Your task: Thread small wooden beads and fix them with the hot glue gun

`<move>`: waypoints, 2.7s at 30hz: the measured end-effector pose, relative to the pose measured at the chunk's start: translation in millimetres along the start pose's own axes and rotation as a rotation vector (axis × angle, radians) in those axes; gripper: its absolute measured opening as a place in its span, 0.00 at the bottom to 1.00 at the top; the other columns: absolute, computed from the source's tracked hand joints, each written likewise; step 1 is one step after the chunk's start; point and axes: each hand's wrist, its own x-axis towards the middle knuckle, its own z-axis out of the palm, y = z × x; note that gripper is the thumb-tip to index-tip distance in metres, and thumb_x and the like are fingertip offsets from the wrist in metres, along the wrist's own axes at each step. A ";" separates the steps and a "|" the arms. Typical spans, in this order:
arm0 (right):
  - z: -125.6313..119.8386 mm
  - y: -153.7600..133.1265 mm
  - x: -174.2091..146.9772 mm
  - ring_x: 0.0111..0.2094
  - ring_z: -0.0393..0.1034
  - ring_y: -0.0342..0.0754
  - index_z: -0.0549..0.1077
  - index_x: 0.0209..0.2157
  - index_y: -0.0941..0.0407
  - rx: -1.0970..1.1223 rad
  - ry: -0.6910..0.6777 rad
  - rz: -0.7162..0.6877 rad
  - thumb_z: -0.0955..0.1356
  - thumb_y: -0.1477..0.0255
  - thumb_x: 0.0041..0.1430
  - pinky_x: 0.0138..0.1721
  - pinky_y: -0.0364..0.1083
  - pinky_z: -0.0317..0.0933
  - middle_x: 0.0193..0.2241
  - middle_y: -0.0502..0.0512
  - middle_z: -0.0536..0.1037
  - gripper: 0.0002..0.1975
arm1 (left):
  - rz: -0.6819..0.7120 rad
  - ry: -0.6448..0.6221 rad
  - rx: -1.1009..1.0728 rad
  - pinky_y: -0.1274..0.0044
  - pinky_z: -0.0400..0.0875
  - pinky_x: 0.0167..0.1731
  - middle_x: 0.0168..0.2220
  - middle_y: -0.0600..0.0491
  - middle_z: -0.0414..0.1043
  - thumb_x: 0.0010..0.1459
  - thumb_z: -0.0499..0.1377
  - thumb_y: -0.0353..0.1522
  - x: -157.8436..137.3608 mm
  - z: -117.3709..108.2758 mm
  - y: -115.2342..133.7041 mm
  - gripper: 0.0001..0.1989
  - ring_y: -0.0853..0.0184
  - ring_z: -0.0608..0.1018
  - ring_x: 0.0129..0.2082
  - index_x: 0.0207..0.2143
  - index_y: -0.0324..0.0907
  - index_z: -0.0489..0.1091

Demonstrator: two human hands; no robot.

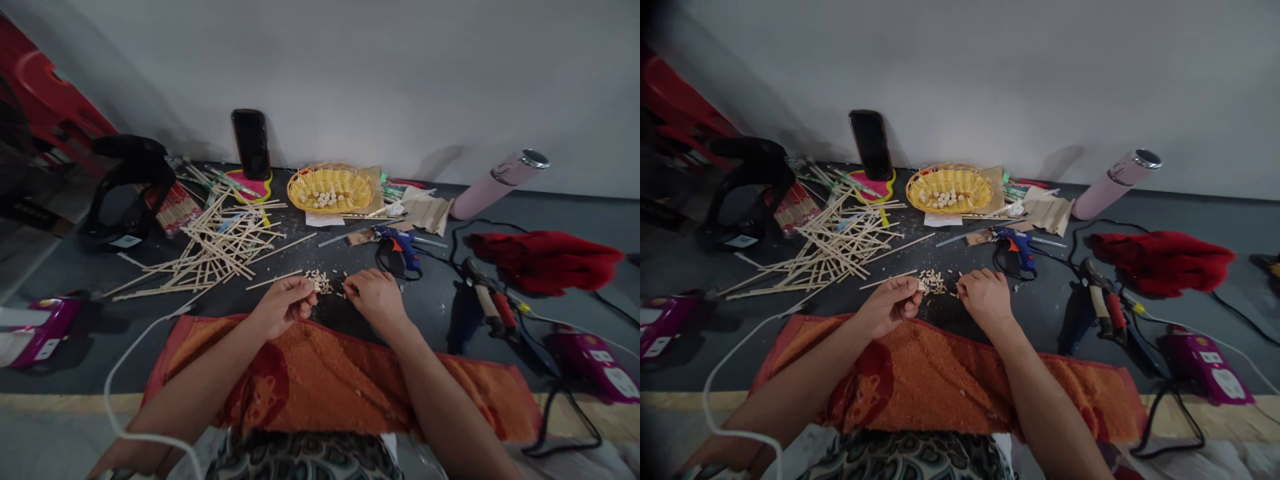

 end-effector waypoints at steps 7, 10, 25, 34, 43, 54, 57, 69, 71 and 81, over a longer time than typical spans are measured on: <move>-11.2 -9.4 3.2 0.36 0.68 0.47 0.73 0.33 0.54 0.358 0.151 -0.060 0.65 0.75 0.57 0.40 0.46 0.57 0.31 0.53 0.76 0.05 | -0.034 -0.001 0.019 0.85 0.60 0.17 0.22 0.54 0.68 0.49 0.64 0.36 -2.2 3.6 2.5 0.12 0.79 0.66 0.16 0.27 0.36 0.68; -17.9 -19.3 0.6 0.38 0.69 0.46 0.72 0.35 0.54 0.563 0.242 -0.129 0.65 0.74 0.58 0.42 0.47 0.60 0.32 0.53 0.75 0.05 | -0.056 -0.019 0.029 0.85 0.61 0.17 0.22 0.54 0.69 0.48 0.65 0.36 -3.9 5.2 3.3 0.13 0.79 0.67 0.16 0.27 0.36 0.67; -13.3 -33.4 -5.3 0.37 0.69 0.46 0.73 0.36 0.53 0.602 0.271 -0.230 0.66 0.75 0.58 0.42 0.49 0.60 0.32 0.53 0.76 0.05 | -0.097 -0.058 0.047 0.85 0.65 0.17 0.22 0.53 0.71 0.47 0.66 0.36 -4.3 3.6 1.9 0.13 0.78 0.69 0.15 0.27 0.36 0.68; -14.4 -34.9 -5.2 0.37 0.69 0.46 0.72 0.35 0.54 0.589 0.262 -0.259 0.65 0.76 0.58 0.42 0.49 0.60 0.31 0.53 0.75 0.04 | -0.082 -0.053 0.065 0.85 0.65 0.17 0.21 0.54 0.71 0.48 0.65 0.35 -3.6 3.7 0.7 0.12 0.78 0.68 0.15 0.26 0.37 0.68; -15.6 -34.8 -5.2 0.36 0.69 0.45 0.72 0.34 0.54 0.598 0.230 -0.263 0.65 0.75 0.58 0.42 0.49 0.59 0.32 0.53 0.76 0.04 | -0.081 -0.054 0.097 0.86 0.65 0.16 0.21 0.55 0.70 0.49 0.65 0.36 -3.1 3.1 1.5 0.12 0.79 0.68 0.14 0.26 0.36 0.68; -20.8 -37.0 -5.8 0.41 0.69 0.48 0.72 0.44 0.54 0.828 0.119 -0.240 0.69 0.69 0.55 0.43 0.50 0.65 0.38 0.57 0.74 0.14 | -0.079 -0.089 0.151 0.87 0.60 0.13 0.19 0.56 0.69 0.49 0.64 0.35 -2.0 0.9 -0.7 0.12 0.79 0.68 0.12 0.24 0.36 0.67; -16.1 -37.6 -5.9 0.38 0.69 0.47 0.73 0.42 0.54 0.839 0.137 -0.258 0.69 0.71 0.55 0.41 0.49 0.65 0.34 0.56 0.75 0.11 | -0.094 -0.084 0.176 0.87 0.61 0.13 0.19 0.56 0.69 0.48 0.65 0.36 -2.2 0.2 -1.3 0.13 0.79 0.68 0.12 0.24 0.36 0.67; -11.3 -37.4 -6.2 0.36 0.68 0.46 0.74 0.40 0.54 0.805 0.170 -0.293 0.68 0.73 0.57 0.40 0.48 0.63 0.32 0.54 0.76 0.08 | -0.129 -0.093 0.136 0.87 0.61 0.14 0.18 0.55 0.69 0.48 0.65 0.34 -3.6 0.9 -0.1 0.12 0.79 0.67 0.12 0.24 0.35 0.67; -12.1 -37.0 -5.7 0.35 0.69 0.46 0.74 0.40 0.54 0.810 0.192 -0.293 0.68 0.73 0.57 0.39 0.48 0.64 0.32 0.54 0.76 0.08 | -0.119 -0.101 0.127 0.86 0.62 0.15 0.19 0.55 0.70 0.49 0.65 0.35 -3.9 1.3 0.1 0.12 0.79 0.68 0.13 0.25 0.35 0.67; -11.8 -36.7 -5.4 0.34 0.69 0.46 0.75 0.40 0.54 0.847 0.194 -0.296 0.68 0.72 0.57 0.37 0.47 0.65 0.31 0.54 0.76 0.08 | -0.138 -0.125 0.125 0.86 0.61 0.15 0.19 0.54 0.71 0.47 0.66 0.35 -2.6 -4.1 -3.0 0.13 0.78 0.69 0.13 0.24 0.35 0.68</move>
